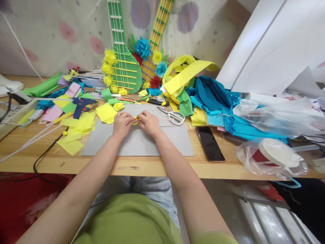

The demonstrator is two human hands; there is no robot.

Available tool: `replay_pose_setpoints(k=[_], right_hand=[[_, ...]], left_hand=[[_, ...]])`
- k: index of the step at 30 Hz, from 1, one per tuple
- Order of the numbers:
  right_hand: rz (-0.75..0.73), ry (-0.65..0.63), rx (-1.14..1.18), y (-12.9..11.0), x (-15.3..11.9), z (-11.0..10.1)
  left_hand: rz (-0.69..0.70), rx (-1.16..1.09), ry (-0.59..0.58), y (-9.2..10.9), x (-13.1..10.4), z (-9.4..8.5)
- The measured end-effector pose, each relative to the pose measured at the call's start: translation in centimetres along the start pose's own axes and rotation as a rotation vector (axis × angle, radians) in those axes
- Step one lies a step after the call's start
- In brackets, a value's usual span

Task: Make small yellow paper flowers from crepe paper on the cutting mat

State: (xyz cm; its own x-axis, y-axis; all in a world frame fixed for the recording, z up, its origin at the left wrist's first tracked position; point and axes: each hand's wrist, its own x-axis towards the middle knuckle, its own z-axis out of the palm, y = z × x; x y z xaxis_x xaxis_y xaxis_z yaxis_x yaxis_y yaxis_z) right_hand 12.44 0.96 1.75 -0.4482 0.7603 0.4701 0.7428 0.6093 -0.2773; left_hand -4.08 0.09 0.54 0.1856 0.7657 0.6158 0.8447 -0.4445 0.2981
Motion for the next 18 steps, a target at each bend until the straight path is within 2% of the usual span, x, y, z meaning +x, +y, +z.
replay_pose_setpoints(k=[11,18], right_hand=[[0.084,-0.045,0.08,0.05,0.02,0.19],[0.065,-0.052,0.155,0.23,-0.08,0.2]], left_hand=[[-0.036,-0.154,0.039,0.24,-0.02,-0.14],[-0.096,-0.174,-0.009,0.27,0.05,-0.07]])
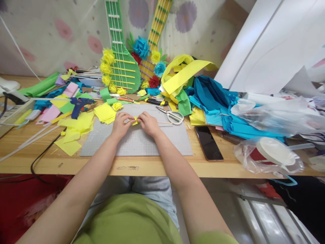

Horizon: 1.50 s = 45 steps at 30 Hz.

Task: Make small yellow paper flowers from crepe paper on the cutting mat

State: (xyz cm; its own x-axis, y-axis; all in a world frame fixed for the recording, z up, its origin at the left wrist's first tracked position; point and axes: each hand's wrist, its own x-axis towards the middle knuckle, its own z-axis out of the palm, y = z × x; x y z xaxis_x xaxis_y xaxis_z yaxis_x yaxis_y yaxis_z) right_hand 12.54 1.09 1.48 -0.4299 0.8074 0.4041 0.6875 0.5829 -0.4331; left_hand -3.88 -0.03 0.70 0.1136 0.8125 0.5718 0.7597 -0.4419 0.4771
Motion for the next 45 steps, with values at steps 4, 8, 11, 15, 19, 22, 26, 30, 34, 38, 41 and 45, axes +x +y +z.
replay_pose_setpoints(k=[4,8,11,15,19,22,26,30,34,38,41,45], right_hand=[[-0.032,0.025,0.049,0.0,-0.3,-0.6],[-0.015,0.027,-0.022,-0.1,-0.5,-1.0],[-0.021,0.024,-0.059,-0.2,-0.5,-0.8],[0.008,0.035,-0.021,-0.2,-0.3,-0.3],[0.065,0.078,0.019,0.0,-0.1,0.1],[0.092,0.116,0.027,0.1,0.0,0.4],[0.089,0.126,0.021,0.1,0.1,0.8],[0.1,0.118,0.009,-0.1,0.2,0.9],[0.117,0.102,0.011,-0.4,0.3,0.8],[0.127,0.09,0.01,-0.7,0.4,0.8],[0.135,0.082,-0.001,-0.7,0.5,0.9],[0.122,0.085,0.001,-0.7,0.6,1.0]], left_hand=[[-0.034,0.005,-0.036,-0.1,0.1,0.0],[-0.011,0.018,-0.031,-0.1,0.1,0.1],[0.0,0.042,-0.019,-0.1,0.1,0.1],[-0.001,0.058,0.022,0.3,0.0,0.0],[-0.094,0.123,0.112,1.4,-0.3,0.1],[-0.131,0.183,0.1,2.2,-0.4,0.3],[-0.16,0.206,0.105,2.2,-0.5,0.7],[-0.123,0.217,0.121,2.0,-0.5,1.0],[-0.134,0.246,0.15,2.1,-0.5,0.9],[-0.155,0.287,0.176,2.4,-0.5,1.0],[-0.168,0.31,0.197,2.5,-0.5,1.1],[-0.169,0.325,0.199,2.5,-0.5,1.3]])
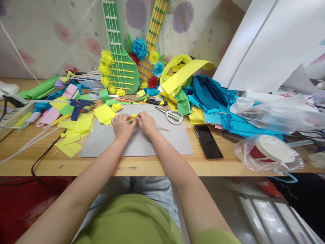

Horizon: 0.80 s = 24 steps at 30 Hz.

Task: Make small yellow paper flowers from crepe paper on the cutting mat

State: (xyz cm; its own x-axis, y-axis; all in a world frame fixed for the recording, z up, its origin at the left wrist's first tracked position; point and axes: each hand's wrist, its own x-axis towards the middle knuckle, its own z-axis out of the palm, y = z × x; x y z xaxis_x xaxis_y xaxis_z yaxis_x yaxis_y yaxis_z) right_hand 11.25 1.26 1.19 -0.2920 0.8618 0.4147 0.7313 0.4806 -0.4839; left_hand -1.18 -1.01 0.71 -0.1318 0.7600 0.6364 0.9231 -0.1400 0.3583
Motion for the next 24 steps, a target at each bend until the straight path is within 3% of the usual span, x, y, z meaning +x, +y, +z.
replay_pose_setpoints(k=[8,24], right_hand=[[-0.018,0.011,0.002,-0.37,0.13,-0.01],[0.035,0.014,-0.098,-0.74,-0.02,-0.08]], left_hand=[[-0.021,-0.071,-0.037,0.16,-0.03,0.05],[-0.197,-0.205,-0.086,0.28,-0.13,0.5]])
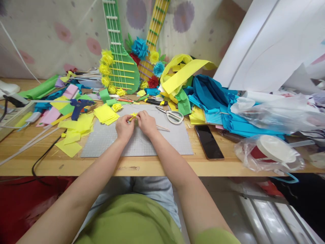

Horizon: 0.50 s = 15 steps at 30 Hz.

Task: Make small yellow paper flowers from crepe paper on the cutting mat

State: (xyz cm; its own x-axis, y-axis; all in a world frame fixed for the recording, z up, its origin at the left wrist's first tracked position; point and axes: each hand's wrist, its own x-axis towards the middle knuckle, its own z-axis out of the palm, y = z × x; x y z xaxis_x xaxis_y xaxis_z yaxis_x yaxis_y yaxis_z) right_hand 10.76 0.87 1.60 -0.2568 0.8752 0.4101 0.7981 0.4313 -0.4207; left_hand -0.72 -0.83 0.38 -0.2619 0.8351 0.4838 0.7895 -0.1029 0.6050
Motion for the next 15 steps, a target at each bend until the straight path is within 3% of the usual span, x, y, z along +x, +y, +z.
replay_pose_setpoints(k=[15], right_hand=[[-0.034,-0.057,0.025,0.41,0.31,0.48]], left_hand=[[0.01,0.014,0.056,-0.1,0.06,0.06]])
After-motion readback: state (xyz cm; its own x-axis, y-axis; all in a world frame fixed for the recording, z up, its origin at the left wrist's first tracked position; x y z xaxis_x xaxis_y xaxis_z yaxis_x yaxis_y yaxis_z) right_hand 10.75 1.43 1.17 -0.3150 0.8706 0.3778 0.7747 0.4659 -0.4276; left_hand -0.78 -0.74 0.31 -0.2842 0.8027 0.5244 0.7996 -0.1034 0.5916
